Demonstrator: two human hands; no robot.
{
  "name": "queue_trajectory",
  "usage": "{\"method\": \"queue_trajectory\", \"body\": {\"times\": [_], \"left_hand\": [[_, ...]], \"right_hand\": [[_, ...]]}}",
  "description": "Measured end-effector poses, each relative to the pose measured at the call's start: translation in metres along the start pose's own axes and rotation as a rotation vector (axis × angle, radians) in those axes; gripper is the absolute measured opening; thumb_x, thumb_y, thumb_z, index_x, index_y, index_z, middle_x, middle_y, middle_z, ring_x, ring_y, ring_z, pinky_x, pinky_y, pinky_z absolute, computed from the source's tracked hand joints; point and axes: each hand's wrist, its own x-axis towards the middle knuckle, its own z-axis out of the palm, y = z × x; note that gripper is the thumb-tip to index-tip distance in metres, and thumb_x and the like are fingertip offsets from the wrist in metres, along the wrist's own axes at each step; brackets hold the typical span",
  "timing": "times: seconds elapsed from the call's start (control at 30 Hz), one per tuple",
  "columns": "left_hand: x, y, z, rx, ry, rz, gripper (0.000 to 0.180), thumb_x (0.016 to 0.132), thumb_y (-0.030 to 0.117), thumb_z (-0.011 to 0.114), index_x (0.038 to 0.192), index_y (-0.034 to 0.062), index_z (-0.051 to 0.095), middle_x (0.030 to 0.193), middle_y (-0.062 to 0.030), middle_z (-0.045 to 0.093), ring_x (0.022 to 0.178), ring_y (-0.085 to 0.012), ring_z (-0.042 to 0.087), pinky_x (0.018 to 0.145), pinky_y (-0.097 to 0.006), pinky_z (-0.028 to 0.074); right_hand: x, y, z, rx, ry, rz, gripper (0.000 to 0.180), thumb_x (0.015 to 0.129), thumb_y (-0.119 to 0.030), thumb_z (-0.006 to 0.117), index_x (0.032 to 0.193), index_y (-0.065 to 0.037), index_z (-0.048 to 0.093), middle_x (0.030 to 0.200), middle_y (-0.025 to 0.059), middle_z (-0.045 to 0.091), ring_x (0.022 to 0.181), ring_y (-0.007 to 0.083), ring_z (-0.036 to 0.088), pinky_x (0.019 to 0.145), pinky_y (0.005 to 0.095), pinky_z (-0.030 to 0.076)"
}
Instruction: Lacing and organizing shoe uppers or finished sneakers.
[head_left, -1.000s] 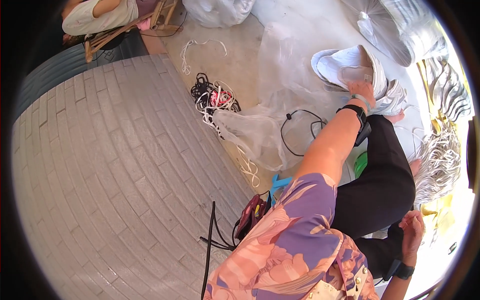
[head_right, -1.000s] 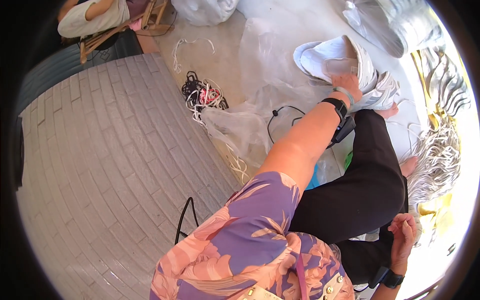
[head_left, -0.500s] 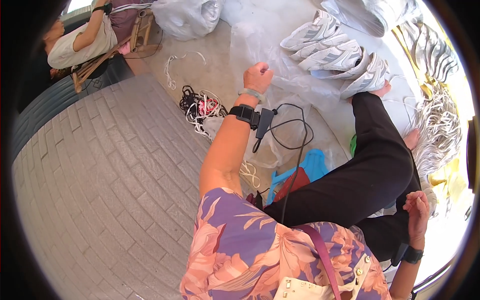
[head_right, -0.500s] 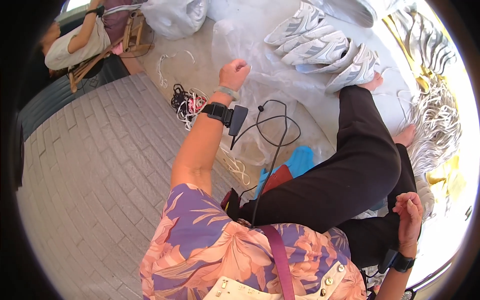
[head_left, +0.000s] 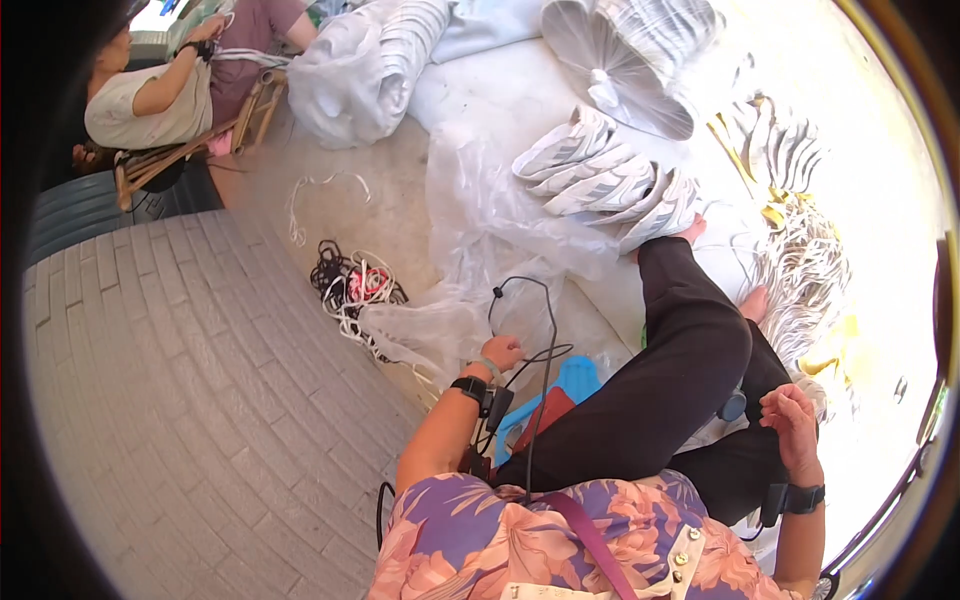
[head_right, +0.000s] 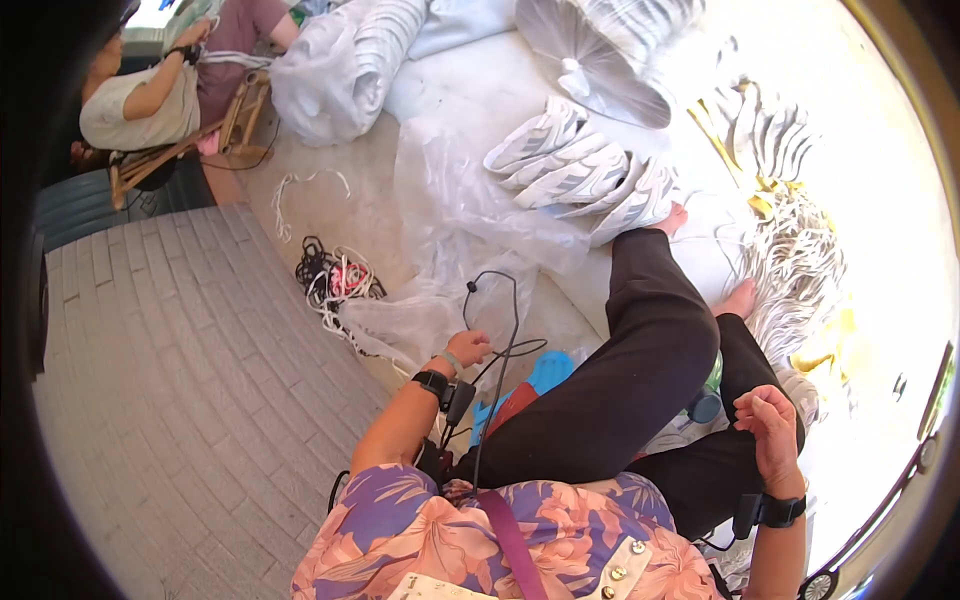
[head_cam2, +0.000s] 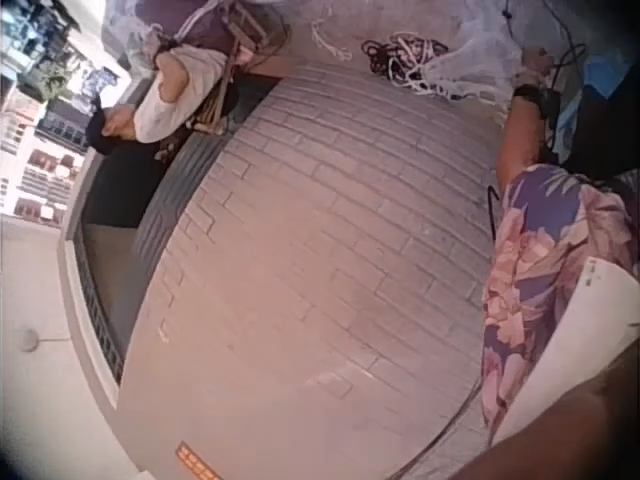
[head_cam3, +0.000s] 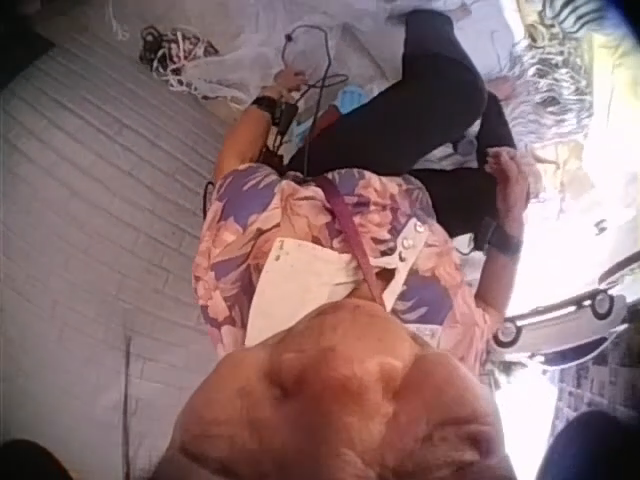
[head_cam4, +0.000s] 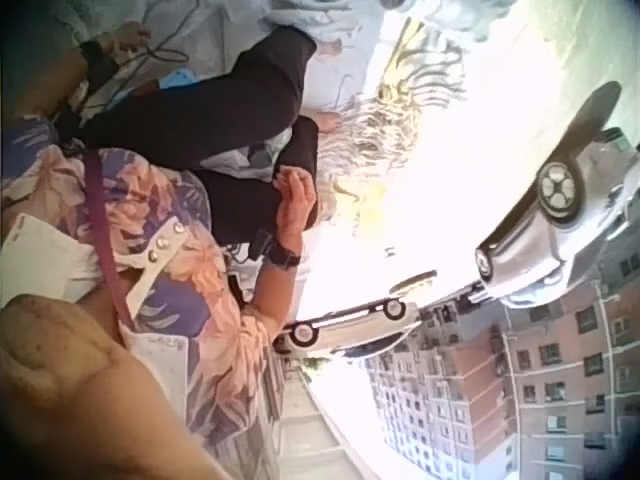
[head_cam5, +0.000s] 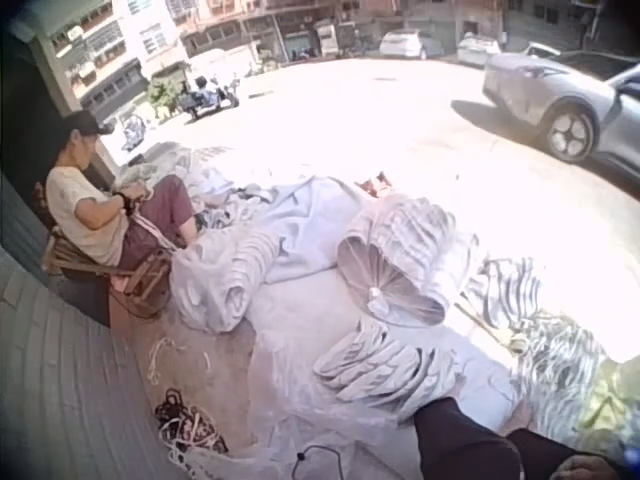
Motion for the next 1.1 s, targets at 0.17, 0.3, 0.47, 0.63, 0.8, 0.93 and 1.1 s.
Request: {"method": "queue_trajectory", "body": {"times": [0.17,0.3,0.47,0.63,0.8,0.93,1.1], "left_hand": [[0.019,0.006,-0.033,0.029,0.132,0.111,0.024,0.069,0.031,0.059,0.076,0.0078,0.063,0.063,-0.0085,0.061,0.058,-0.0207,0.059,0.059,-0.033,0.046],[0.044,0.056,-0.06,0.111,0.239,0.148,0.025,0.069,0.03,0.059,0.08,0.0079,0.065,0.065,-0.0091,0.063,0.061,-0.0209,0.061,0.063,-0.032,0.047],[0.051,0.107,-0.094,-0.061,0.378,0.331,0.02,0.075,0.017,0.057,0.086,0.0007,0.061,0.068,-0.0067,0.061,0.057,-0.013,0.059,0.052,-0.024,0.046],[0.051,0.182,-0.111,-0.07,0.321,0.448,0.02,0.078,0.016,0.056,0.09,0.0,0.06,0.072,-0.0067,0.061,0.059,-0.0131,0.06,0.051,-0.023,0.046],[0.026,0.287,-0.105,-0.064,0.286,0.47,0.016,0.078,0.013,0.057,0.086,-0.0006,0.061,0.069,-0.0036,0.06,0.055,-0.0111,0.058,0.051,-0.023,0.048],[0.017,0.393,-0.09,0.164,0.173,0.628,0.016,0.078,0.014,0.059,0.085,0.0,0.06,0.067,-0.0022,0.059,0.056,-0.0087,0.057,0.051,-0.02,0.045],[0.017,0.528,-0.05,0.545,0.046,0.742,0.016,0.079,0.018,0.059,0.086,0.0041,0.061,0.069,0.0013,0.058,0.056,-0.006,0.054,0.052,-0.019,0.043]], "right_hand": [[-0.021,0.002,0.001,0.03,0.003,-0.014,0.009,0.082,-0.014,0.054,0.08,-0.006,0.057,0.08,0.0051,0.062,0.068,0.0087,0.056,0.062,0.0213,0.047],[-0.041,0.016,-0.019,0.068,0.09,-0.024,0.008,0.083,-0.013,0.054,0.081,-0.006,0.057,0.079,0.0046,0.062,0.067,0.0082,0.056,0.061,0.0209,0.047],[-0.052,0.027,-0.037,0.145,0.116,-0.055,0.008,0.084,-0.013,0.053,0.082,-0.006,0.057,0.079,0.0035,0.061,0.067,0.0075,0.056,0.061,0.0206,0.047],[-0.054,0.036,-0.052,0.245,0.119,-0.082,0.01,0.085,-0.015,0.053,0.082,-0.006,0.057,0.078,0.0027,0.061,0.067,0.0077,0.055,0.062,0.0205,0.047],[-0.058,0.042,-0.07,0.204,0.122,-0.175,0.009,0.082,-0.015,0.056,0.081,-0.006,0.059,0.074,-0.0002,0.058,0.066,0.0055,0.053,0.06,0.0195,0.044],[-0.055,0.048,-0.096,0.047,0.204,-0.365,0.009,0.081,-0.013,0.059,0.078,-0.004,0.058,0.068,-0.0045,0.052,0.063,0.0012,0.044,0.055,0.0178,0.037],[-0.067,0.039,-0.12,0.028,0.241,-0.355,0.012,0.08,-0.013,0.059,0.077,-0.003,0.055,0.066,-0.0043,0.049,0.061,0.0018,0.042,0.054,0.019,0.034]]}}
